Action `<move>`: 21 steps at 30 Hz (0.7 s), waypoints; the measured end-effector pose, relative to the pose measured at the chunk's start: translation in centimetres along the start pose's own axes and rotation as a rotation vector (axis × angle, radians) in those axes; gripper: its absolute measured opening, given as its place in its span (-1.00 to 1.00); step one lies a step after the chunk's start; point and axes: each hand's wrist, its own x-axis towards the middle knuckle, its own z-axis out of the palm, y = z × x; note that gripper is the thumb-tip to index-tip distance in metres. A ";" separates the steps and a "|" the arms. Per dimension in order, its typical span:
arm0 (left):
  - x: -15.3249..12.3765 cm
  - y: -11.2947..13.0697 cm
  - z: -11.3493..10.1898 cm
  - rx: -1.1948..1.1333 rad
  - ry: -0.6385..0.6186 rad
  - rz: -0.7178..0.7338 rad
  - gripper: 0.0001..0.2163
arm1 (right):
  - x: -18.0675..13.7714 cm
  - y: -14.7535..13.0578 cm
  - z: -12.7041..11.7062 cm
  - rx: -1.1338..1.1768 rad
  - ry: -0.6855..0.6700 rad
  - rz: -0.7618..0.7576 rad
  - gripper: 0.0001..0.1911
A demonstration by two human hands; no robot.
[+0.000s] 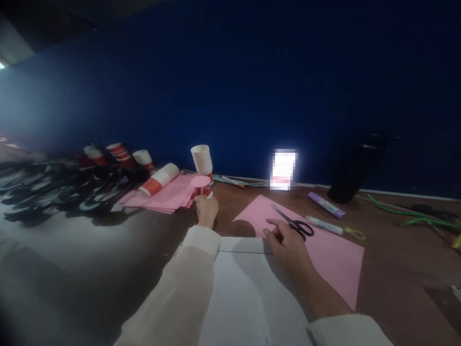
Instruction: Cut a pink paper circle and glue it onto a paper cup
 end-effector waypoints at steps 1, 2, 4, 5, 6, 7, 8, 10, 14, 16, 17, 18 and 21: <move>-0.3 0.1 -0.1 -0.010 -0.014 -0.001 -0.70 | -0.1 0.0 0.1 -0.030 -0.001 -0.021 -0.56; -0.5 0.3 -0.1 -0.022 -0.030 0.001 -0.70 | -0.2 0.1 0.2 -0.049 0.002 -0.041 -0.57; -1.1 0.6 -0.2 -0.042 -0.064 0.020 -0.72 | -0.5 0.1 0.3 -0.075 0.014 -0.084 -0.57; -1.4 0.8 -0.2 -0.047 -0.086 0.037 -0.75 | -0.6 0.1 0.4 -0.094 0.021 -0.107 -0.57; -1.7 0.9 -0.3 -0.047 -0.110 0.056 -0.77 | -0.8 0.1 0.5 -0.122 0.031 -0.131 -0.57; -1.9 1.1 -0.3 -0.043 -0.133 0.073 -0.79 | -0.9 0.0 0.6 -0.158 0.044 -0.154 -0.57; -2.2 1.2 -0.3 -0.037 -0.156 0.089 -0.81 | -1.0 0.1 0.7 -0.193 0.056 -0.174 -0.57; -2.6 1.5 -0.4 -0.021 -0.191 0.112 -0.81 | -1.2 0.1 0.8 -0.246 0.070 -0.204 -0.57; -3.2 1.6 -0.5 -0.004 -0.217 0.131 -0.79 | -1.4 0.4 0.9 -0.279 0.067 -0.239 -0.57; -3.5 1.6 -0.4 -0.001 -0.232 0.139 -0.79 | -1.4 0.5 0.9 -0.284 0.063 -0.244 -0.58; -3.6 1.6 -0.4 -0.003 -0.245 0.144 -0.78 | -1.4 0.6 0.9 -0.286 0.057 -0.242 -0.58; -3.8 1.6 -0.4 -0.007 -0.259 0.154 -0.79 | -1.4 0.6 0.9 -0.287 0.054 -0.239 -0.58; -4.1 1.9 -0.5 -0.033 -0.275 0.190 -0.80 | -1.4 0.7 0.9 -0.292 0.042 -0.234 -0.58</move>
